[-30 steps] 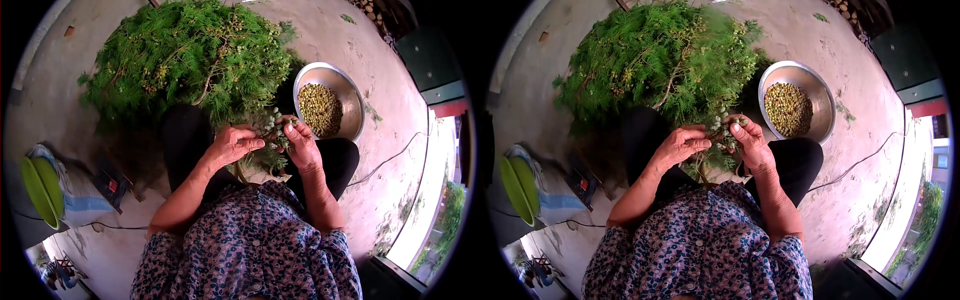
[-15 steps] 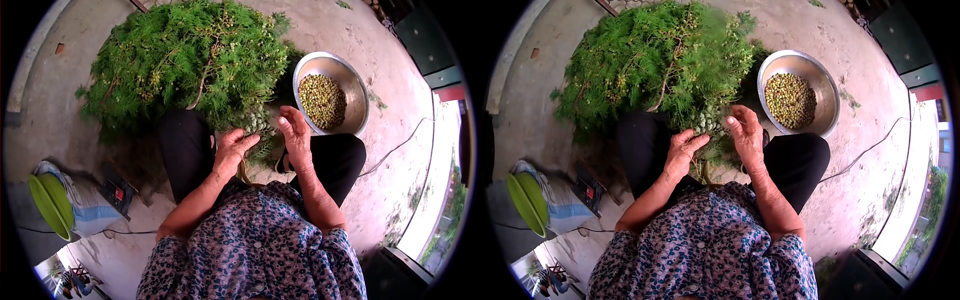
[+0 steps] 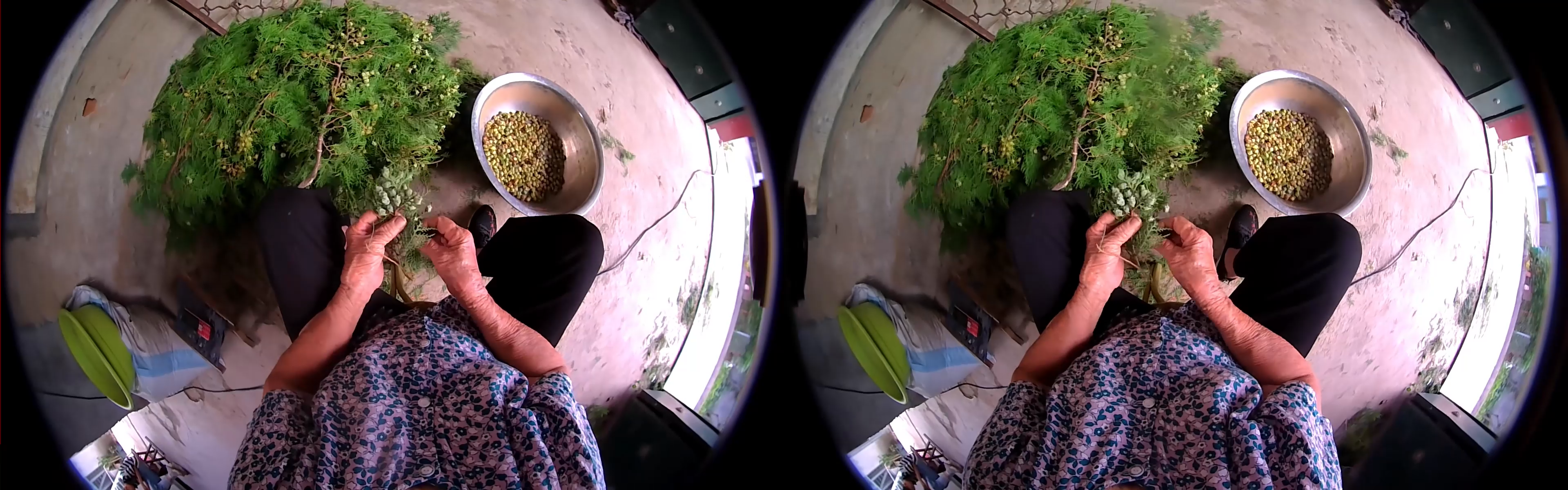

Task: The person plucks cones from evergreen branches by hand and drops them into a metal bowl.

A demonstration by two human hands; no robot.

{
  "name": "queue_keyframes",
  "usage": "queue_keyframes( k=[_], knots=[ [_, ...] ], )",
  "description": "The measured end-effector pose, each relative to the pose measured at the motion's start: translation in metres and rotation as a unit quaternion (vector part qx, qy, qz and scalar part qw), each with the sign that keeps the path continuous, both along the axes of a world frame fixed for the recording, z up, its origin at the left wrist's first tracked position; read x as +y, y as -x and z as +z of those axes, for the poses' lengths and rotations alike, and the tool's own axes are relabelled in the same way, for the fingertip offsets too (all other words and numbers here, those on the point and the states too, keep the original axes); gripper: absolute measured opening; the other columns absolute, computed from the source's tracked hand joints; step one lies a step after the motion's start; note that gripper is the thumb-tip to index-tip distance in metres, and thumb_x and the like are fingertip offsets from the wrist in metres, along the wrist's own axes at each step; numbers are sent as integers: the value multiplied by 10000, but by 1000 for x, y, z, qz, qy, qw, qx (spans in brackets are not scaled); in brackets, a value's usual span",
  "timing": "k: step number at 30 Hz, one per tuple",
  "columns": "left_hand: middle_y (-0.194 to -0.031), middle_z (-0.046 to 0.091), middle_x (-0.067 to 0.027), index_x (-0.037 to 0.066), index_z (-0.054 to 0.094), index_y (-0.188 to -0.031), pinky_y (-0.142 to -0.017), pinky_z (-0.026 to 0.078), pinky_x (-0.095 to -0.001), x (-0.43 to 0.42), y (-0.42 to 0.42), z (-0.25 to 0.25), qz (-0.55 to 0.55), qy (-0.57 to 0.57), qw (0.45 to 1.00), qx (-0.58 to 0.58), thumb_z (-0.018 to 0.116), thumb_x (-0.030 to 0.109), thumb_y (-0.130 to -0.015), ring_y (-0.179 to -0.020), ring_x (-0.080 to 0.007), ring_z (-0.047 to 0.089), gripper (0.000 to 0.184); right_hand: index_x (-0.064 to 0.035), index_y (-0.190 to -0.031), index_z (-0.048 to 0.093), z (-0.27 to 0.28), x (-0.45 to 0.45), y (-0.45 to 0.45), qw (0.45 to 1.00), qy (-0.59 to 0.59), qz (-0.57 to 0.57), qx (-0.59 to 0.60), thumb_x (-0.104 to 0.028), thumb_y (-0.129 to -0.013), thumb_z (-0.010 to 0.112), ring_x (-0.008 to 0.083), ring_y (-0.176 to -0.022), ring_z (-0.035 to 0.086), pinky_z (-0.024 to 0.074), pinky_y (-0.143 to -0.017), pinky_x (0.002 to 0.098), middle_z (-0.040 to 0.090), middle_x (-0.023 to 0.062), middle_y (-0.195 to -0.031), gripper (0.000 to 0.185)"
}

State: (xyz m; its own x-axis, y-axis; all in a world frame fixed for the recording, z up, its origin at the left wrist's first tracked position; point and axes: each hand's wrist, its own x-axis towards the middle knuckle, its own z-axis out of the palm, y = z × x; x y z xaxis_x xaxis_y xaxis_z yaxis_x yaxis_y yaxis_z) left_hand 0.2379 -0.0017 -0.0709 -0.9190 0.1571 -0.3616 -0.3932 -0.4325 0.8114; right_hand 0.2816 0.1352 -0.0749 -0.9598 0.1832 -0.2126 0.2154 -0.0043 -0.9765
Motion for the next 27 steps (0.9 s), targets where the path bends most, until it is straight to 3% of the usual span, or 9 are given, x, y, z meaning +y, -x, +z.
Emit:
queue_keyframes(
  k=[2,5,9,11,15,17,21,23,27],
  knots=[
    [-839,638,-19,49,627,-843,-728,455,-219,0,1,-2,-15,-13,1000,-11,674,13,-738,-769,-92,578,120,-2,-944,560,-4,1,0,999,-47,-6,0,79,-775,545,25,-659,461,406,-587,174,521,-50,-723,188],
    [-843,637,-23,40,622,-853,-729,459,-229,3,1,-4,-19,-8,1000,-11,659,-13,-737,-772,-96,579,132,-4,-972,556,-9,3,2,994,75,-75,36,67,-790,561,40,-723,504,446,-644,188,564,-37,-833,196],
    [-846,636,-28,27,614,-859,-713,464,-239,3,0,1,-21,-5,1000,-17,653,-14,-740,-750,-95,577,132,7,-966,557,-8,-1,4,996,74,-51,27,41,-768,618,53,-665,489,439,-619,201,557,-7,-782,210],
    [-857,628,-31,16,607,-891,-715,457,-248,2,0,-1,-44,9,999,-18,623,-12,-750,-765,-98,569,145,20,-940,569,-6,-4,4,982,181,-49,39,8,-763,649,58,-686,508,447,-626,205,576,-4,-766,195],
    [-858,626,-34,8,600,-893,-710,459,-249,0,-1,-1,-61,2,998,-19,596,-41,-744,-765,-101,570,157,21,-923,583,-4,2,5,999,42,-21,16,-4,-787,620,61,-672,519,453,-611,211,586,-2,-744,144],
    [-849,622,-35,6,593,-890,-701,461,-250,1,-2,5,-78,25,997,-11,578,-66,-734,-756,-110,571,172,10,-915,592,6,7,7,985,155,6,-73,-34,-818,588,67,-646,526,451,-580,215,600,4,-760,107],
    [-812,609,-24,28,585,-871,-695,463,-266,-2,-1,-1,-60,-18,997,-51,597,-64,-725,-733,-127,567,173,-12,-904,600,1,5,4,954,289,-30,-68,-48,-839,556,79,-620,531,448,-560,226,597,-3,-747,87],
    [-816,608,-23,32,583,-872,-695,464,-271,-4,0,-5,-56,-34,996,-53,600,-59,-726,-736,-128,567,173,-32,-889,598,-4,12,4,891,444,-73,-65,-28,-837,541,106,-625,552,458,-564,248,595,9,-746,77],
    [-808,613,-14,51,592,-846,-688,458,-255,-5,0,-4,-50,-55,996,-48,623,-41,-724,-729,-116,565,156,-45,-920,567,-5,31,8,878,476,-21,-45,-144,-861,547,164,-627,571,456,-548,271,582,39,-762,117]
  ],
)
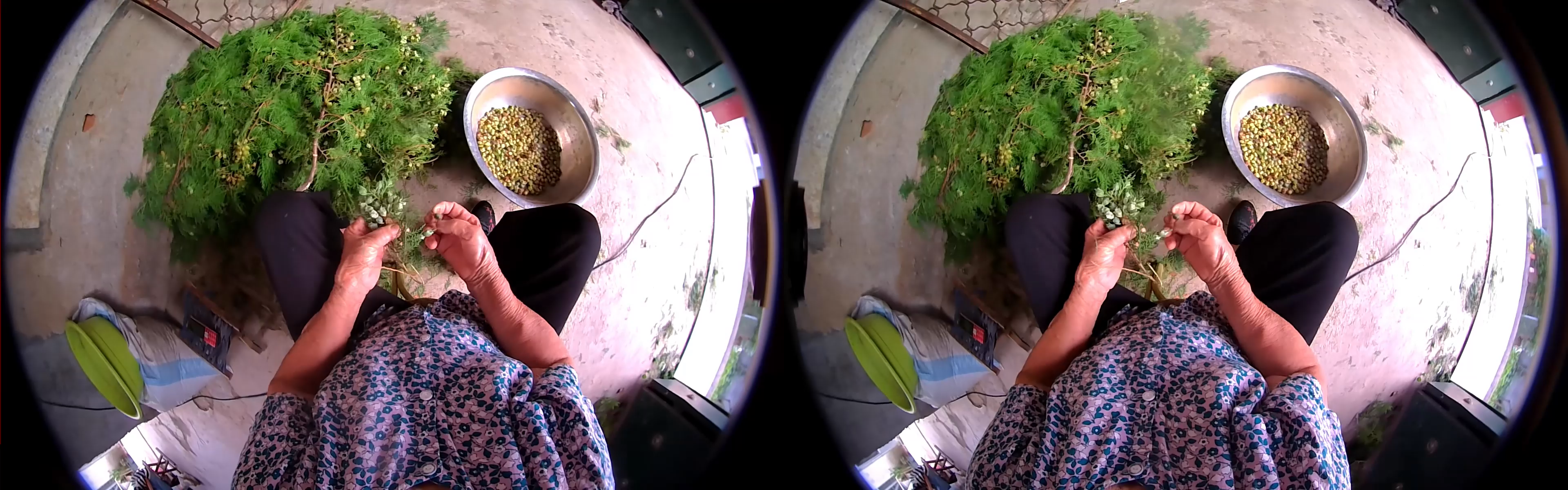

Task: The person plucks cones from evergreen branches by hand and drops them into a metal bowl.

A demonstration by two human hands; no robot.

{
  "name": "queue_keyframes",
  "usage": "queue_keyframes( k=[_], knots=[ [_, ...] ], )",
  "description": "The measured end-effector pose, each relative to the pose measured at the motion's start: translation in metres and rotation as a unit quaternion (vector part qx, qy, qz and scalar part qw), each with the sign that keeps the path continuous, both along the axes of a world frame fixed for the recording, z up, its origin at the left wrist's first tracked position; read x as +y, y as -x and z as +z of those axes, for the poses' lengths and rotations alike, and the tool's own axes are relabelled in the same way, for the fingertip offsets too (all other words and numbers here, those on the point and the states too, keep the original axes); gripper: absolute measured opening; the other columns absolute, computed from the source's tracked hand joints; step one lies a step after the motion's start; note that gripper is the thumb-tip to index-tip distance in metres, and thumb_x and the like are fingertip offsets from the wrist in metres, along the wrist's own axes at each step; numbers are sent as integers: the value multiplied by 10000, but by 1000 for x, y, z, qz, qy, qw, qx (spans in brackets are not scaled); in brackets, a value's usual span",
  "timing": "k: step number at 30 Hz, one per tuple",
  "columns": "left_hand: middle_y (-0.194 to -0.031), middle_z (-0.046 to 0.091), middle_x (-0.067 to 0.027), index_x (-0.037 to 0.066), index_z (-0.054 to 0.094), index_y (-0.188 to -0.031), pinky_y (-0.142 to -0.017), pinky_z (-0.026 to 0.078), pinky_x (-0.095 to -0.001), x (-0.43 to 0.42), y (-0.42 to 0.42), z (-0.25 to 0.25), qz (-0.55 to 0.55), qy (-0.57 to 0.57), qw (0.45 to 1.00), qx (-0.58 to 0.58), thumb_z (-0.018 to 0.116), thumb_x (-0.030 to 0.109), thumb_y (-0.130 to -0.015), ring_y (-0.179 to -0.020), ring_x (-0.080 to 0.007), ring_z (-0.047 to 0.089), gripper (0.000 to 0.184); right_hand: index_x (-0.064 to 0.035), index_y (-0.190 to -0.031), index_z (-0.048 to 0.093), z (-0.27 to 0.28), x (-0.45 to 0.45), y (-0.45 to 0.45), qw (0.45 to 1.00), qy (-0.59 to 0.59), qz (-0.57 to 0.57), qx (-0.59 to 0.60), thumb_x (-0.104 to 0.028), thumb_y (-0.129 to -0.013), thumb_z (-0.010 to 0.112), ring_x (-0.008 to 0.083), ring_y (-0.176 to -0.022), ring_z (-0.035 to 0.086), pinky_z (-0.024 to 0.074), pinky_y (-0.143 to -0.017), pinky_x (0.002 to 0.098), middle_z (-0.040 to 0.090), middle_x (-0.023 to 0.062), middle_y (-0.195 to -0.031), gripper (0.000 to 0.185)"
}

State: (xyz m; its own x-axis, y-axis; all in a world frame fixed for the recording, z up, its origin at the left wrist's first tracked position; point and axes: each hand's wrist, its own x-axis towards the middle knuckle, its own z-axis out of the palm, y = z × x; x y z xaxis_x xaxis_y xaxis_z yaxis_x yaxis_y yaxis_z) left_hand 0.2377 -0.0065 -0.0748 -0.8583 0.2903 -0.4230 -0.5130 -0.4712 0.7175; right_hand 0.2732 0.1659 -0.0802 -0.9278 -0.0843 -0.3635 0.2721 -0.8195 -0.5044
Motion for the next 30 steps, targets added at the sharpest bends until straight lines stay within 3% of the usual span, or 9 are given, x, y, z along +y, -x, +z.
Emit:
queue_keyframes(
  k=[2,7,10,15,18,21,22,25,30],
  knots=[
    [-785,613,-7,56,601,-817,-668,455,-239,1,0,2,2,23,1000,12,636,-37,-720,-705,-102,562,139,-30,-924,569,8,-2,0,1000,-23,7,-9,-227,-863,563,137,-620,564,446,-545,252,588,49,-731,207],
    [-796,618,-7,44,606,-847,-662,448,-235,4,-1,7,30,25,999,23,653,-25,-710,-694,-92,550,160,-46,-988,569,6,-4,-4,995,-70,66,-20,-253,-862,572,112,-623,565,430,-513,227,583,28,-740,242],
    [-857,606,4,51,586,-930,-754,445,-260,-3,0,-1,-10,45,998,29,652,-16,-712,-781,-108,557,238,-47,-961,579,12,-15,-5,995,-90,35,-22,-149,-842,598,91,-582,556,416,-467,206,583,17,-705,158],
    [-869,609,0,45,587,-929,-730,451,-244,0,-2,7,-44,65,996,43,665,-9,-708,-778,-101,556,241,-26,-898,596,9,-18,-2,990,-139,22,-11,-82,-807,626,74,-492,503,391,-419,194,572,1,-658,111],
    [-827,609,-4,44,584,-915,-711,465,-252,1,-3,4,-49,94,993,48,660,-20,-709,-735,-104,567,228,-19,-844,604,10,-19,-2,969,-246,13,-36,-81,-816,613,73,-496,487,382,-428,197,551,-1,-608,69],
    [-836,614,-15,42,583,-905,-720,469,-258,2,-4,-6,-35,77,995,47,656,-39,-702,-753,-118,577,231,-17,-839,602,4,-20,-4,977,-208,-26,-38,-98,-829,600,84,-491,481,385,-444,214,555,3,-622,82],
    [-836,614,-15,42,583,-905,-720,469,-258,-1,-5,-7,-35,77,995,47,656,-39,-702,-753,-118,577,231,-38,-847,597,6,-26,-2,970,-207,-77,-106,-151,-852,574,99,-464,467,375,-444,221,536,5,-584,115],
    [-817,613,-14,38,583,-887,-683,475,-248,-1,-5,-5,24,44,998,32,662,-63,-684,-729,-111,578,240,-40,-888,557,-3,-2,4,985,-105,-119,-68,-98,-869,510,133,-653,543,421,-543,253,566,46,-780,78],
    [-821,610,-21,37,575,-877,-681,479,-250,-1,-4,-6,71,43,996,27,654,-82,-680,-727,-125,583,244,-39,-929,554,-7,-10,-3,998,-41,36,-30,-36,-839,516,157,-699,574,438,-575,258,576,41,-823,97]
  ],
)
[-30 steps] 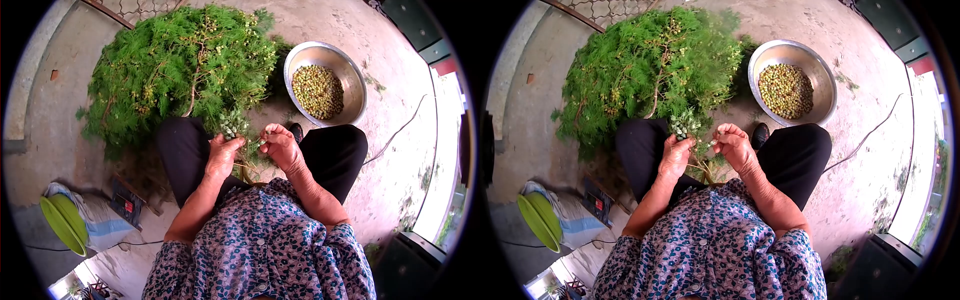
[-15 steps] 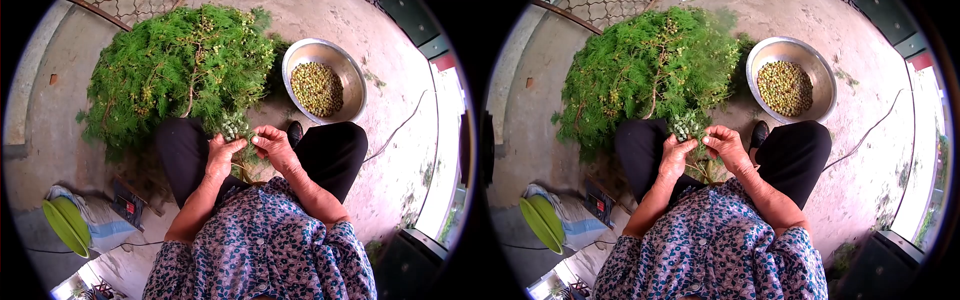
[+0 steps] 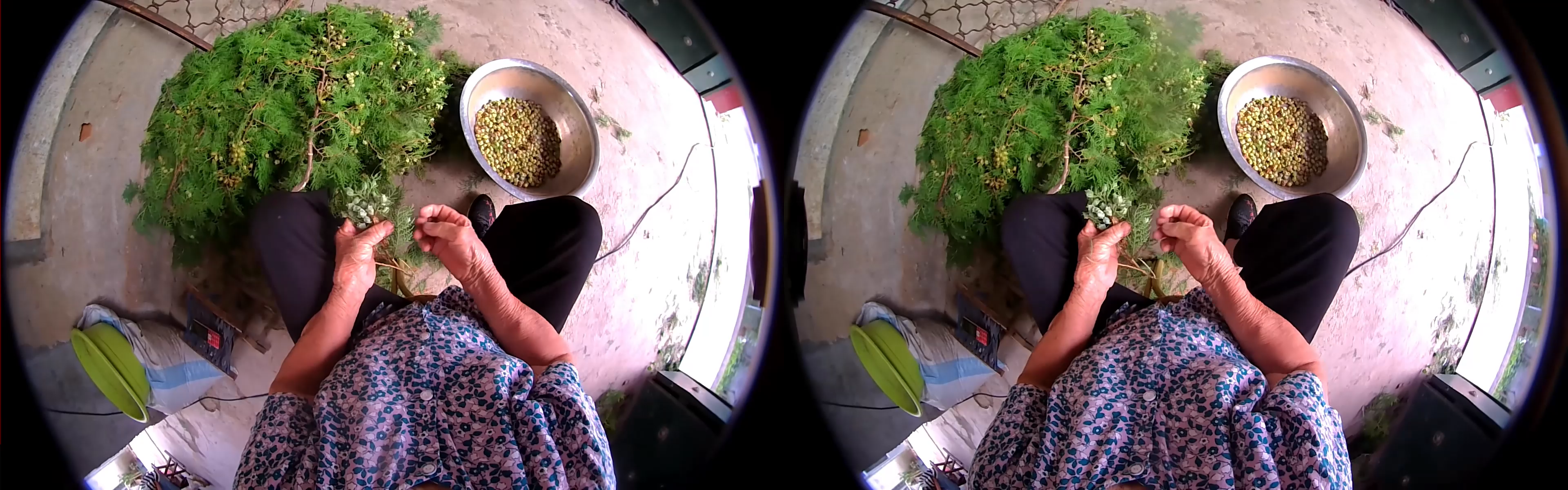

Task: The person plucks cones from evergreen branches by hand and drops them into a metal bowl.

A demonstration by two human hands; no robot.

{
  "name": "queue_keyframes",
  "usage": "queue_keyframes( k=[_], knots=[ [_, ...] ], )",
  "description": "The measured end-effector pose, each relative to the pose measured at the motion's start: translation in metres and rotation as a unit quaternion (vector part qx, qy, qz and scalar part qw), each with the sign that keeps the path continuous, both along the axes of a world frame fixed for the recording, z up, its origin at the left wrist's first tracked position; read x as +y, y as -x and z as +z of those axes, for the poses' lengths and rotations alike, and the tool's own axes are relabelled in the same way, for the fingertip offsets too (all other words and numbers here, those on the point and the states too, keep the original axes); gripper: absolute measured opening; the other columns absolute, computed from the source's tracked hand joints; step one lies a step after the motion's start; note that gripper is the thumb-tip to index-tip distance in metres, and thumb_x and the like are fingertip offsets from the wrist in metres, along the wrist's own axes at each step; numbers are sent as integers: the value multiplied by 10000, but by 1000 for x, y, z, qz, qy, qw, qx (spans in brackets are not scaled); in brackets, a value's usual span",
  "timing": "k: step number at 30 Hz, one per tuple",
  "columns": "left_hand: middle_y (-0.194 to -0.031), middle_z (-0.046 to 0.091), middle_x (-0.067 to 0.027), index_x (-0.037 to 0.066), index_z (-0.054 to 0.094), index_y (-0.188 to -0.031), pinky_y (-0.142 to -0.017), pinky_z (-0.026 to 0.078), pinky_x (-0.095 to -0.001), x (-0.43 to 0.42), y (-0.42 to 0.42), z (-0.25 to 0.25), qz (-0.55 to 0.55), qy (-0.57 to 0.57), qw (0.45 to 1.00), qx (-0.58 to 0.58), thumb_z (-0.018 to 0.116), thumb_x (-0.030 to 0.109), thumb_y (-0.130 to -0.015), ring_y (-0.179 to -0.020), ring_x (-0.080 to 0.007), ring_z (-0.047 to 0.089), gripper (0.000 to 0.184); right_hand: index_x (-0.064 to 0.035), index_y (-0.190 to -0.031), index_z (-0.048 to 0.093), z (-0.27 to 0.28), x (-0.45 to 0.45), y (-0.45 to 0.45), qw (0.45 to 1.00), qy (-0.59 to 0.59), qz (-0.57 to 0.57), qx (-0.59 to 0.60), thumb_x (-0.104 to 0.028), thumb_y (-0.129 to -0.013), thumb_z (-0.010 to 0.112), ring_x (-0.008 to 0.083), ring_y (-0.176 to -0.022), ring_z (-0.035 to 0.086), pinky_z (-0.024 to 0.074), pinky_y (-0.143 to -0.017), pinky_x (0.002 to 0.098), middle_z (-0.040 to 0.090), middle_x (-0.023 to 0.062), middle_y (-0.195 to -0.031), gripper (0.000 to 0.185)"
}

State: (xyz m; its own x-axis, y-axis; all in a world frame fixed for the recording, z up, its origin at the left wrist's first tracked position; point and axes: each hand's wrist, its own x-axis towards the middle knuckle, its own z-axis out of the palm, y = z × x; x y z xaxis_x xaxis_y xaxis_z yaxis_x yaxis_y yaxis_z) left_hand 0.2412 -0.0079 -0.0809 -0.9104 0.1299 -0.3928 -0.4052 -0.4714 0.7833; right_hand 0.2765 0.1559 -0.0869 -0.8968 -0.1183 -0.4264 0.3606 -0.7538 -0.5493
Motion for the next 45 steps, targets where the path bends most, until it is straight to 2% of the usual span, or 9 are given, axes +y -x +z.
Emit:
queue_keyframes(
  k=[9,20,25,31,34,39,41,43,45],
  knots=[
    [-824,602,-12,53,584,-862,-697,483,-261,2,0,5,-26,29,999,-14,647,-99,-674,-743,-129,578,250,-30,-831,573,1,-11,1,986,-143,-53,-64,-107,-848,574,90,-498,514,388,-407,202,552,-1,-645,79],
    [-807,602,23,53,607,-870,-659,437,-227,-4,-2,2,-73,59,995,25,666,36,-753,-701,-87,540,132,-28,-844,570,12,17,14,996,5,-92,17,-121,-851,558,139,-641,548,422,-550,235,580,54,-776,94],
    [-760,591,34,39,611,-863,-582,419,-211,3,-4,10,-70,97,991,59,662,69,-770,-644,-64,510,110,-50,-783,602,21,-2,11,986,-165,29,0,-207,-814,635,77,-469,474,356,-448,189,557,-4,-598,163],
    [-834,616,37,66,618,-907,-659,437,-214,3,-7,9,-78,100,990,60,648,31,-765,-711,-58,541,150,-20,-738,590,16,-9,10,987,-158,4,-1,-158,-795,657,61,-463,445,346,-412,189,541,0,-586,163],
    [-808,630,22,86,627,-868,-625,462,-232,7,-11,2,-56,66,996,22,647,-4,-746,-684,-82,573,153,-29,-763,572,16,-12,7,942,-330,-46,19,-134,-845,586,55,-454,402,307,-397,193,507,-8,-594,135],
    [-763,622,0,77,601,-818,-508,414,-206,2,-6,3,-10,28,998,-60,671,25,-730,-618,-89,556,124,-51,-806,565,1,19,10,981,-185,-65,-4,-88,-852,548,93,-548,488,407,-517,215,537,5,-669,61],
    [-765,624,-5,73,601,-837,-511,420,-201,2,-4,4,3,6,997,-83,666,16,-729,-624,-87,562,138,-37,-866,558,10,8,12,999,-7,-45,2,-13,-840,515,133,-647,550,452,-573,249,571,33,-766,56],
    [-788,626,-13,62,601,-858,-541,445,-206,1,-3,3,-10,-1,996,-85,658,8,-732,-657,-92,574,148,-28,-960,562,4,5,9,999,13,34,30,35,-818,525,143,-761,576,480,-624,267,589,42,-898,159],
    [-813,626,-18,51,604,-870,-573,463,-214,2,-4,2,-11,-29,997,-70,653,1,-732,-683,-95,579,155,-13,-994,557,8,-6,7,999,-7,36,35,32,-803,567,111,-675,573,484,-583,233,593,34,-867,197]
  ],
)
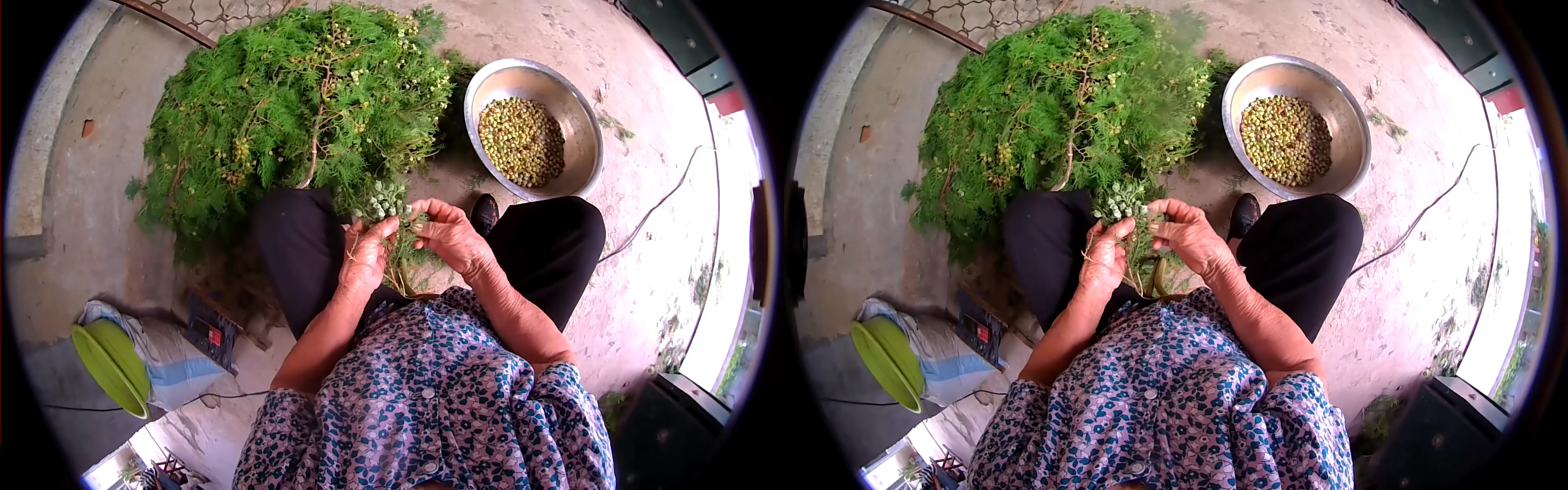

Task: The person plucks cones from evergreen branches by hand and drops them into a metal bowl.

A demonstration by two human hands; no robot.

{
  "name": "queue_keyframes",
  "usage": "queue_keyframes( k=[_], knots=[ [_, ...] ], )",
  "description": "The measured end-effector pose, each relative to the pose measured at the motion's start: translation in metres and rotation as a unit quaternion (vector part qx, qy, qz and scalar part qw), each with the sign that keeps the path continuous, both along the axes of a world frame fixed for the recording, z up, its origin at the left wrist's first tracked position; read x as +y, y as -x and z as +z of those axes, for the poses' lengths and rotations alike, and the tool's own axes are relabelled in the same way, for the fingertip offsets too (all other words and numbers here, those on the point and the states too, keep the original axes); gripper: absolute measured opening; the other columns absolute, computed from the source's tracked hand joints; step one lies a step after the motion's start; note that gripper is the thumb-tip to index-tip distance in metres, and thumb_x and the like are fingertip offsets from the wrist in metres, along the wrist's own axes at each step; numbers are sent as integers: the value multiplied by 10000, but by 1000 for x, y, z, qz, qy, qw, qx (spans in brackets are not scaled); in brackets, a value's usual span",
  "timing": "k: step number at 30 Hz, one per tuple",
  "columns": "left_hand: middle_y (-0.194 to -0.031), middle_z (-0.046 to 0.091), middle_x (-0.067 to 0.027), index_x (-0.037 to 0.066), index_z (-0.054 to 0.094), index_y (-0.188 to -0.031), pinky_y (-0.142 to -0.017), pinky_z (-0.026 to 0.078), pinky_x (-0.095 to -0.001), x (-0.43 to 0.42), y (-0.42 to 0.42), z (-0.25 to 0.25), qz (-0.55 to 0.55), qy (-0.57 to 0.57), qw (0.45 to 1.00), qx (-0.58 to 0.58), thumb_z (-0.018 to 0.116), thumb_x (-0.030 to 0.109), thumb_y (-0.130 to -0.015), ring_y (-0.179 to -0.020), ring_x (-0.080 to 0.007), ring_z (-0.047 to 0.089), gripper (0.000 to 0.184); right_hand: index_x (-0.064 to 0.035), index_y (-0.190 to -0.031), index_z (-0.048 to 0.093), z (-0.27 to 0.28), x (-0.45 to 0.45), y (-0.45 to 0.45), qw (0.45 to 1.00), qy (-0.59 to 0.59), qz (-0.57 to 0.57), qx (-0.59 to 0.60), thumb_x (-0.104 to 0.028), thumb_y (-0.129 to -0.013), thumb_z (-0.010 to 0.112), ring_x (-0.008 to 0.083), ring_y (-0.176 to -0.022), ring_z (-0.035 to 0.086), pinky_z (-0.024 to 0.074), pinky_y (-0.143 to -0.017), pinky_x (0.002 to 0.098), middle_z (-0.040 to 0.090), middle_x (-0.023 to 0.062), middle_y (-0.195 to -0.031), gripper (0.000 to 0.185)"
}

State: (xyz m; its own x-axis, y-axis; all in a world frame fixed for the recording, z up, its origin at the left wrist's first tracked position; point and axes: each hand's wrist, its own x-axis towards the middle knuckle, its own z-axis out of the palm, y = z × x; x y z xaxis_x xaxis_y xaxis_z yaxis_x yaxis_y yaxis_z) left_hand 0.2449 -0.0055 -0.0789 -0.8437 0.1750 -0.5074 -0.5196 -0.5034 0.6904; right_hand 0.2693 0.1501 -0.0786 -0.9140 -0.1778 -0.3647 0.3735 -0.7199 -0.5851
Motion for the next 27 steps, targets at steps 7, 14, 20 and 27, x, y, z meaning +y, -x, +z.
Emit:
queue_keyframes(
  k=[7,14,20,27],
  knots=[
    [-838,626,-35,37,603,-907,-609,503,-239,1,2,-3,-17,14,1000,-15,646,-5,-721,-700,-117,591,196,-8,-980,564,0,-6,0,998,-58,-5,5,22,-807,573,91,-645,564,485,-564,220,595,16,-822,176],
    [-826,643,-109,-7,602,-927,-636,550,-331,1,2,0,-101,-92,990,-36,605,4,-726,-669,-227,639,202,-28,-935,569,-7,4,-3,996,70,37,-40,-9,-827,558,122,-618,557,476,-555,257,586,26,-775,110],
    [-836,645,-102,-5,604,-930,-655,546,-318,0,1,14,-117,-95,988,-21,586,-20,-728,-704,-214,639,203,-36,-952,571,-3,15,-6,996,71,42,-18,-58,-845,555,119,-696,567,495,-604,253,588,12,-841,110],
    [-831,630,-39,10,612,-908,-646,523,-271,-2,4,5,-104,41,993,30,617,-28,-717,-705,-132,607,194,-65,-964,578,5,13,-5,999,7,45,-8,-158,-818,628,58,-663,505,431,-538,205,568,-24,-820,180]
  ],
)
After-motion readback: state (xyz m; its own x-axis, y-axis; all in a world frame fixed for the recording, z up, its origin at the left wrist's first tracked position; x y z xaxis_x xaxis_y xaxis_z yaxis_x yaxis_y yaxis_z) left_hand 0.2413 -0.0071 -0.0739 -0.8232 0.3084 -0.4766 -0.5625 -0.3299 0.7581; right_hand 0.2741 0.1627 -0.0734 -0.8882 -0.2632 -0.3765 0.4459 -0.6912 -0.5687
